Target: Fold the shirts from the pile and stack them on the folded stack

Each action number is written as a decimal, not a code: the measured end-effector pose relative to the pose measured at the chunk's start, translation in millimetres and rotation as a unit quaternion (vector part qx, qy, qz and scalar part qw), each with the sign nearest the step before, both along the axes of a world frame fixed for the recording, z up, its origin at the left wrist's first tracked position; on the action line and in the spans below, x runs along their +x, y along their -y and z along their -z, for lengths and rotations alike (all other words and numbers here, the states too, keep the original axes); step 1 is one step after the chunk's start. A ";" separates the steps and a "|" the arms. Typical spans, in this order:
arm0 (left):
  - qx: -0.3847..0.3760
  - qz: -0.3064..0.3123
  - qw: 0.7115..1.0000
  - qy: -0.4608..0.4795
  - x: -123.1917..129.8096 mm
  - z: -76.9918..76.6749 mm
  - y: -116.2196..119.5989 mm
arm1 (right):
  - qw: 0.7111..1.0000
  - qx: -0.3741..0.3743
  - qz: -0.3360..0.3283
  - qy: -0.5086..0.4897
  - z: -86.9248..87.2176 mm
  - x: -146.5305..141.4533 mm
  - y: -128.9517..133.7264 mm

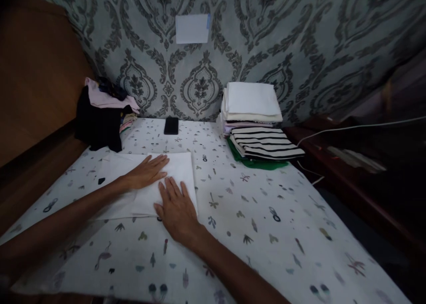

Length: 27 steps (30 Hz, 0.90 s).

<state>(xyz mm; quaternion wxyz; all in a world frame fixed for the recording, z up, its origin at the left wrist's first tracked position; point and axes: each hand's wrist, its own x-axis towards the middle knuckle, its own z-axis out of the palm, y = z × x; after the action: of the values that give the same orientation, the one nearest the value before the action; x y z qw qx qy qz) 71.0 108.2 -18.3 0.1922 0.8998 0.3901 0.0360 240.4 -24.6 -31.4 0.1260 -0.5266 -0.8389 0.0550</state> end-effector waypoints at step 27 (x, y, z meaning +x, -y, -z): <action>-0.164 0.012 0.979 0.118 89.0 -28.2 -96.6 | 0.971 0.013 0.185 -0.151 -10.6 64.4 19.7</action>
<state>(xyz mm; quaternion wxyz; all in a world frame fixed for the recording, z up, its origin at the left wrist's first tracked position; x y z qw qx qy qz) 160.0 204.8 10.0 0.3827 0.8498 0.3547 0.0753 304.8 -44.3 -20.7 0.2660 -0.6567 -0.6988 0.0984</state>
